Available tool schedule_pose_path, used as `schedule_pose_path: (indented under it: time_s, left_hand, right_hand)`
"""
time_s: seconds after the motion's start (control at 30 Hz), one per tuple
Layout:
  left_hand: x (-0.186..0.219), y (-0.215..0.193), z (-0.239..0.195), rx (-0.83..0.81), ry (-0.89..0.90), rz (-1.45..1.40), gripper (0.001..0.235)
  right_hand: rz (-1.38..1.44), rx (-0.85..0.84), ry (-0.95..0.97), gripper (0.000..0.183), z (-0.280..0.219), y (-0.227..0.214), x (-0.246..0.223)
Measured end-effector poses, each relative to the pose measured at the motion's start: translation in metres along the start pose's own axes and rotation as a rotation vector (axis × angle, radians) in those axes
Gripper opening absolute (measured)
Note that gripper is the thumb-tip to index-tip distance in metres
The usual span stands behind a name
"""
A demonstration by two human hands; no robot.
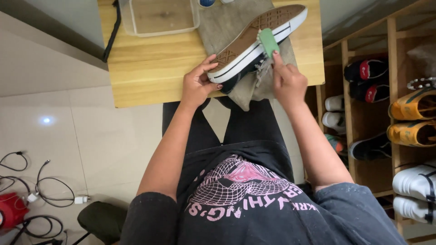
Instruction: The person wipes a black high-top sneaker with a cloth, then uses a green brush to scrub the white rubber sole and midsole. The shoe is rotated to access different areas of the sole and sides while seated at a small table.
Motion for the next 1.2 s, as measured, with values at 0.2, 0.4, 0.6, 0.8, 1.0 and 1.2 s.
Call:
schedule_pose_path:
  time_s: [0.2,0.4,0.6,0.8,1.0,1.2]
  left_hand:
    - [-0.008,-0.007,0.002,0.004,-0.019,-0.028,0.068]
    - [-0.018,-0.014,0.007,0.02,-0.024,-0.113,0.066]
    - [0.017,0.007,-0.008,-0.03,0.206,0.097,0.094]
    - [0.037,0.019,-0.011,0.041,0.418,0.586,0.09]
    - [0.04,0.027,-0.011,0.2,0.119,0.391,0.09]
    - [0.017,0.022,-0.029,0.248,0.12,-0.023,0.093]
  right_hand:
    - [0.132,-0.022,0.023,0.011,-0.013,0.007,-0.026]
    - [0.434,-0.06,0.19,0.019,-0.01,0.004,-0.063]
    - [0.532,-0.095,0.309,0.043,-0.012,0.007,-0.073]
    - [0.513,-0.109,0.298,0.045,-0.041,0.054,-0.057]
    - [0.526,-0.076,0.272,0.045,0.01,0.028,-0.089]
    - [0.464,-0.053,0.167,0.046,0.016,0.004,-0.102]
Point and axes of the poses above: each hand's wrist, its own z-axis towards the middle knuckle, its own y-axis out of the palm, x = y × z, the point moved 3 cm from there along z, towards the middle knuckle, and after that the axes turned 7 degrees about x, right-handed, at the moved point
